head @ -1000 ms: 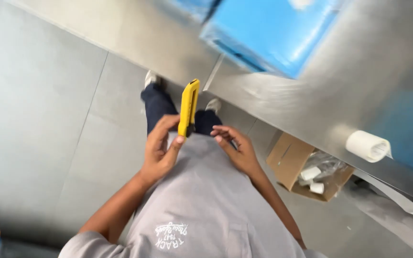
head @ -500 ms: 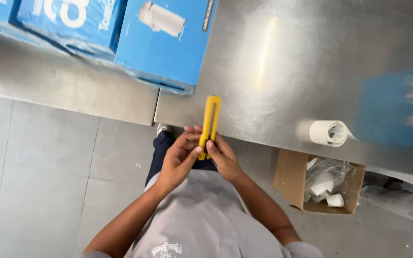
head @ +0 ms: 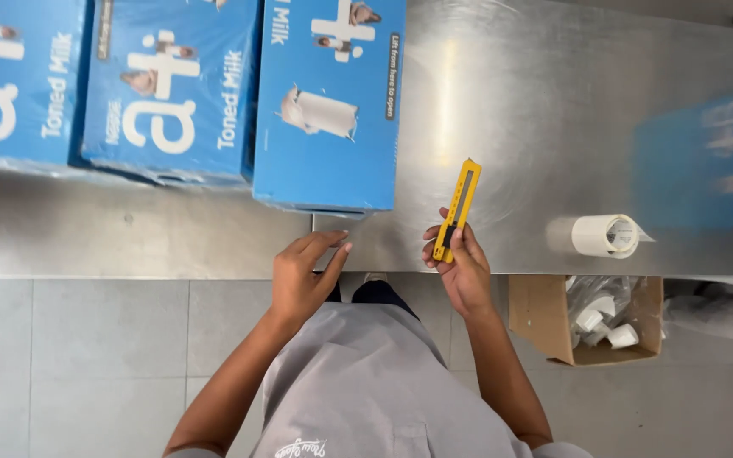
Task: The recorder uses a box cutter to open plastic-wrapped bundles of milk cartons and then arranges the individual cartons on a workspace.
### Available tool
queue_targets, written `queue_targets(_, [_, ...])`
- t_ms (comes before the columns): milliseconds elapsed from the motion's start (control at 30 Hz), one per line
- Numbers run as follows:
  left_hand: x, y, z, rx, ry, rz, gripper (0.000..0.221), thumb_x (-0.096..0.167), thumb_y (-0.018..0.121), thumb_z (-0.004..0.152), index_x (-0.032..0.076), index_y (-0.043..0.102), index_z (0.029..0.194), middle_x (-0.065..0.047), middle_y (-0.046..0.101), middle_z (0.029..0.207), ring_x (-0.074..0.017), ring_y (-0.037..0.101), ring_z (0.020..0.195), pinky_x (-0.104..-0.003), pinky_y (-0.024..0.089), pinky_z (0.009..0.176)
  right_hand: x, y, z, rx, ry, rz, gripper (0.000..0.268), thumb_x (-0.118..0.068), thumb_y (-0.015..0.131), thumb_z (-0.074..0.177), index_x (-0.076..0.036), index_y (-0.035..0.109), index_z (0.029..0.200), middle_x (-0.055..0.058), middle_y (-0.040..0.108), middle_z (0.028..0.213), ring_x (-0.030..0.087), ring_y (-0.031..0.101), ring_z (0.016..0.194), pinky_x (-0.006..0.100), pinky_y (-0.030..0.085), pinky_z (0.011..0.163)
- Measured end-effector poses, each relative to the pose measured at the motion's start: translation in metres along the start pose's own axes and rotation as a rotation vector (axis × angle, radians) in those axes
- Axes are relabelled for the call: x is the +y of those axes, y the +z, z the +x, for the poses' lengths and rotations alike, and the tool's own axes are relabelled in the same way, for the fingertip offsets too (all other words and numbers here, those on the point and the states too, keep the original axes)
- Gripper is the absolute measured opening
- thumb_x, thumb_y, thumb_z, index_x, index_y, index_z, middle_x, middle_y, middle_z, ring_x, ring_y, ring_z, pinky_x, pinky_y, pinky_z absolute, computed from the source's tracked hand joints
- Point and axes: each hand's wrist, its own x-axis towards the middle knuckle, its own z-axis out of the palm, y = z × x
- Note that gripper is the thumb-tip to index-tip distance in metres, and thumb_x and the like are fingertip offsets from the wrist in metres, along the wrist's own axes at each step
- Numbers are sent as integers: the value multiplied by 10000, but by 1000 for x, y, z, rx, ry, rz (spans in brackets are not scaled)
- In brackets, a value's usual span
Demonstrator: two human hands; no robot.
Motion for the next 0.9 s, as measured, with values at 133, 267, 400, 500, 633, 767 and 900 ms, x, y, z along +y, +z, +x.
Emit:
queue_targets(133, [-14,-15,17,38,215,149,145,97,769,905,49,757,1041,-97,765,975,-268,719,803,-351,564,680,2,17,11,69,-127,-59,463,-324,365,1125,-16,437,1462,84,621,998,141,579,769,288,468,665])
queue_targets(267, [-19,-16,32,27,359,126,153,79,769,904,52,739,1051,-89,757,978,-279,724,845,-358,569,728,6,18,25,152,-201,-106,451,-375,392,1132,-9,509,1369,58,563,858,94,486,651,240,419,592])
queue_targets(400, [-11,-5,47,36,409,169,147,50,787,884,59,756,1027,-83,758,935,-264,709,792,-361,555,693,-5,6,49,223,-212,-91,500,-437,408,1126,7,604,1243,40,522,742,63,395,540,207,350,487])
queue_targets(500, [-1,9,58,78,476,221,162,19,783,875,42,748,1031,-79,759,934,-254,704,777,-361,547,679,-29,0,74,250,-226,-101,486,-437,491,1115,20,656,1117,48,533,710,61,410,533,210,319,439])
queue_targets(633, [13,25,71,142,514,376,222,15,791,847,18,732,1061,-95,742,984,-268,708,853,-371,552,734,-60,-5,119,311,-106,-85,492,-460,568,1014,12,695,959,30,663,819,49,473,520,211,295,374])
queue_targets(767, [16,36,71,99,443,570,311,75,813,795,14,716,1084,-115,731,1101,-289,711,992,-393,561,822,-78,-6,181,325,36,-148,486,-509,613,946,-43,745,973,20,661,757,39,512,492,201,322,364])
queue_targets(900, [16,41,63,20,426,754,336,126,822,796,19,714,1096,-113,710,1157,-295,696,1066,-416,555,878,-79,6,242,298,3,-221,535,-505,645,984,13,746,895,57,637,681,85,579,476,237,370,355])
